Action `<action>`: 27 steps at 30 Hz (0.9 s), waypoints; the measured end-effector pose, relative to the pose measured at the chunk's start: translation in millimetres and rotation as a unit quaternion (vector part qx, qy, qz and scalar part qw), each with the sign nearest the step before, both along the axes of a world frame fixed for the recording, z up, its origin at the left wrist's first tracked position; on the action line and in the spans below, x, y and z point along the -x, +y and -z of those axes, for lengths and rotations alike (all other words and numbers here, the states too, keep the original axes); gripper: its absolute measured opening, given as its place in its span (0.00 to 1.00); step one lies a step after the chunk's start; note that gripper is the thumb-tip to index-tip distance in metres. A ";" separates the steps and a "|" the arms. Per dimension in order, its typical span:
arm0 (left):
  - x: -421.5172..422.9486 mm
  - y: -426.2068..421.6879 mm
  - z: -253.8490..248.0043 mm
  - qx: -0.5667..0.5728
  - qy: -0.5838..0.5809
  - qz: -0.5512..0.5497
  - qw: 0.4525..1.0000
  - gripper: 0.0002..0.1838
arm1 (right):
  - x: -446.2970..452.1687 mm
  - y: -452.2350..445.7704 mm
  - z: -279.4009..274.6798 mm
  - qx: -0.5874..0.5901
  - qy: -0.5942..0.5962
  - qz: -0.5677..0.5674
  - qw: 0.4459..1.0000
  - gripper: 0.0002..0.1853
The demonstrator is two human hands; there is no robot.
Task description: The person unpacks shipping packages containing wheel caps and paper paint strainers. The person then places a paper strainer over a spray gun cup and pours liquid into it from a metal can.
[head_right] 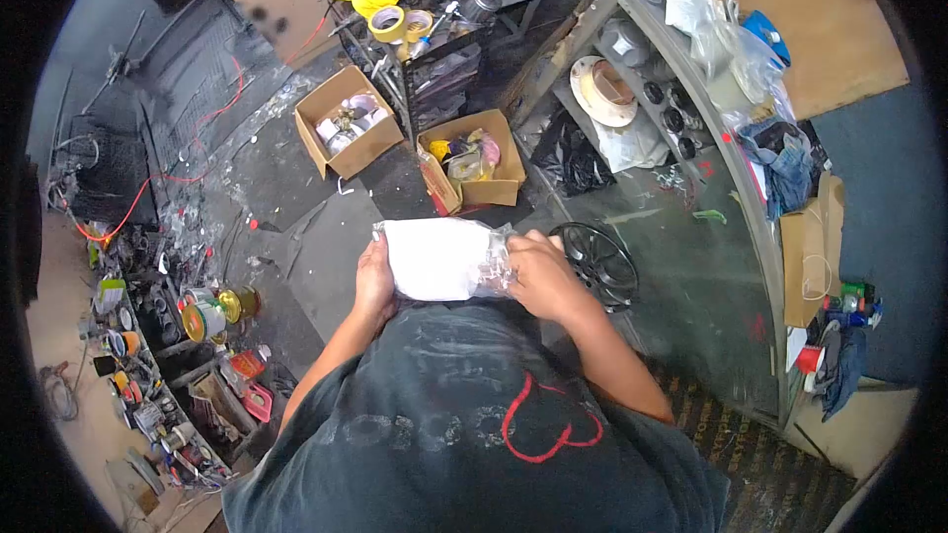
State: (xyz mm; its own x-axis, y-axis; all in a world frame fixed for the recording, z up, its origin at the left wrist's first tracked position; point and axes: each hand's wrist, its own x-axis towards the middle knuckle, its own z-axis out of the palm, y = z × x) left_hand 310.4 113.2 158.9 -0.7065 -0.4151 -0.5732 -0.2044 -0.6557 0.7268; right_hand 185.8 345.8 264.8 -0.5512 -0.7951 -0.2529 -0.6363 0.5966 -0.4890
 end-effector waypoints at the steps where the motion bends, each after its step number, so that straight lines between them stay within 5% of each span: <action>1: 0.1 -0.4 3.4 0.002 0.000 -0.003 1.000 0.26 | 1.2 2.0 5.3 0.002 0.000 -0.003 1.000 0.18; 6: 4.8 -3.2 11.7 -0.014 0.025 -0.015 0.999 0.27 | 1.2 -14.7 -21.7 0.150 -0.088 0.149 0.973 0.14; 10: 10.6 -6.0 6.9 -0.060 0.005 -0.045 0.997 0.27 | 2.7 -20.3 -25.8 0.190 -0.044 0.142 0.970 0.17; 13: 11.4 -11.5 16.6 -0.106 0.046 -0.038 0.993 0.30 | 2.0 -29.5 -32.9 0.244 -0.136 0.222 0.934 0.12; 15: 13.7 -11.6 14.0 -0.217 0.059 -0.006 0.974 0.33 | 2.4 -31.9 -26.9 0.401 -0.321 0.252 0.820 0.09; 18: 19.6 -5.2 -5.5 -0.254 0.106 0.019 0.961 0.34 | 10.8 -32.7 -16.8 0.429 -0.284 0.205 0.833 0.09; 22: 25.9 -6.5 11.5 -0.237 0.130 0.012 0.963 0.34 | 17.6 -27.9 -13.2 0.399 -0.222 0.211 0.865 0.13; 27: 14.9 -12.8 41.9 -0.081 0.044 -0.055 0.994 0.26 | 13.2 -24.5 -37.4 0.218 -0.213 0.292 0.906 0.14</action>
State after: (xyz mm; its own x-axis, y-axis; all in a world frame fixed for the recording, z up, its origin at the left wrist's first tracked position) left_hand 295.5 100.5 117.0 -0.7123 -0.4001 -0.5767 -0.0642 -0.7811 0.6211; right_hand 172.7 321.3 302.3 -0.8372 -0.4742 -0.2726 0.0274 0.4615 -0.8867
